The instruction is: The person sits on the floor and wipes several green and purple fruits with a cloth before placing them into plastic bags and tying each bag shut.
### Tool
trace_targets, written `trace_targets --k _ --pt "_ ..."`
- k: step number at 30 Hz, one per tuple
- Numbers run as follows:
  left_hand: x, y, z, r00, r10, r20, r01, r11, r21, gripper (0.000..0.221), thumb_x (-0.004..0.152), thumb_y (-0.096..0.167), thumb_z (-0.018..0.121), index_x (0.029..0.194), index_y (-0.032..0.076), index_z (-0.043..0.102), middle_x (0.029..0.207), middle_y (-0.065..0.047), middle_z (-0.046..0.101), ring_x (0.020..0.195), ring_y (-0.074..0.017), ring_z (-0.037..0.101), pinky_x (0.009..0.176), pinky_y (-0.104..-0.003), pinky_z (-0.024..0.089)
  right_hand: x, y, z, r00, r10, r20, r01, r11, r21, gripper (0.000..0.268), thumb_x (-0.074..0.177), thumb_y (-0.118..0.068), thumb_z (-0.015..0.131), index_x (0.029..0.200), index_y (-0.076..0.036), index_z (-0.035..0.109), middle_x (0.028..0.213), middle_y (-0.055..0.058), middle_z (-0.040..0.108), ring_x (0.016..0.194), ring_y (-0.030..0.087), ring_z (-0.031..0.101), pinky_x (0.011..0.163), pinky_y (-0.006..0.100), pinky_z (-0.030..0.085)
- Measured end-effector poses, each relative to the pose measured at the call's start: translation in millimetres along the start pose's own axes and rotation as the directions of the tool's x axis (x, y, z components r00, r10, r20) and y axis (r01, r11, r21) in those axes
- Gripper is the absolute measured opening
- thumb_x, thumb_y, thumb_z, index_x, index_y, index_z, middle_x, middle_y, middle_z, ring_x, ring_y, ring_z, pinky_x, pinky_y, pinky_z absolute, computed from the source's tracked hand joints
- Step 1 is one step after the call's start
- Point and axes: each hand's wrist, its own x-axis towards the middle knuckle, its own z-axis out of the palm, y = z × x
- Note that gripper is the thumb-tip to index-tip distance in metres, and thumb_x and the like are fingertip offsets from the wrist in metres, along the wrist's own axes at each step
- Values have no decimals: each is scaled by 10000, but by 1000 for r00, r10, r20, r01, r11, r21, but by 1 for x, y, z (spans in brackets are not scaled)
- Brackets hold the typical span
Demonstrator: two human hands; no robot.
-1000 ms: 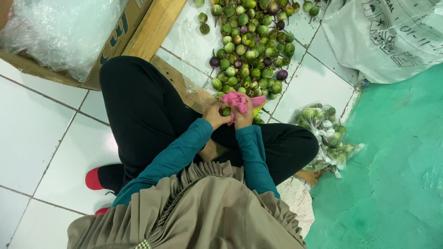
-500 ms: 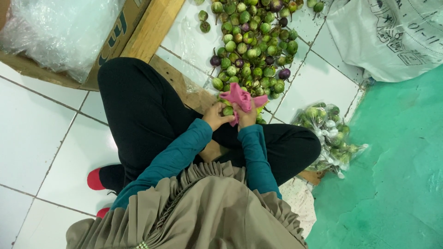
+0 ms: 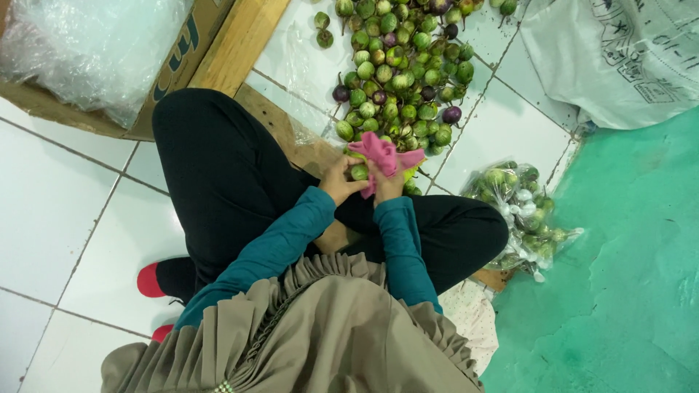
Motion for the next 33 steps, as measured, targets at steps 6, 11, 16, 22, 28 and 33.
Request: trace_targets --k 6,11,16,22,28,33 --pt "-5 22 10 1000 26 -18 -25 999 29 619 825 185 935 1340 119 599 1297 -200 616 1147 -344 675 944 -414 623 -3 -25 7 979 -69 -193 95 988 126 476 857 -125 901 1275 -109 675 1045 117 736 912 231 691 855 433 606" --pt "1 33 -10 977 102 -188 -79 989 127 596 829 145 912 1334 139 596 1261 -167 540 1131 -341 646 933 -386 609 17 -29 -28 970 -79 -228 140 954 265 574 1009 -566 716 1401 -156 627 1317 174 673 1200 375 677 1032 569 568" --pt "0 28 0 970 191 -150 -156 964 217 561 853 169 875 1329 106 585 1188 -134 561 1099 -333 629 884 -408 599 -38 -43 19 794 -455 403 571 786 -237 421 980 -465 684 1260 -151 688 1240 153 585 1268 327 551 1119 501 414" --pt "0 25 6 918 389 -80 -324 850 416 470 888 263 821 1281 104 619 1175 -131 598 1175 -346 590 1044 -490 515 -20 -16 -5 907 -324 269 407 837 -365 307 1001 -351 747 1267 -202 779 1069 122 679 1079 302 676 1005 472 524" --pt "8 -1 0 862 505 -47 -428 774 466 454 843 97 801 1266 154 646 1171 -85 485 1011 -354 611 900 -445 580 -12 -52 12 955 -264 -137 276 958 75 215 982 -238 769 1165 -126 747 1016 69 734 952 170 680 939 382 567" --pt "7 22 1 827 562 -28 -493 747 445 397 876 79 792 1244 149 661 1103 -68 515 978 -313 598 938 -455 553 -16 -14 -5 831 -454 322 546 776 -316 586 845 -333 911 1360 -180 678 1274 76 620 1282 253 594 1173 435 406"
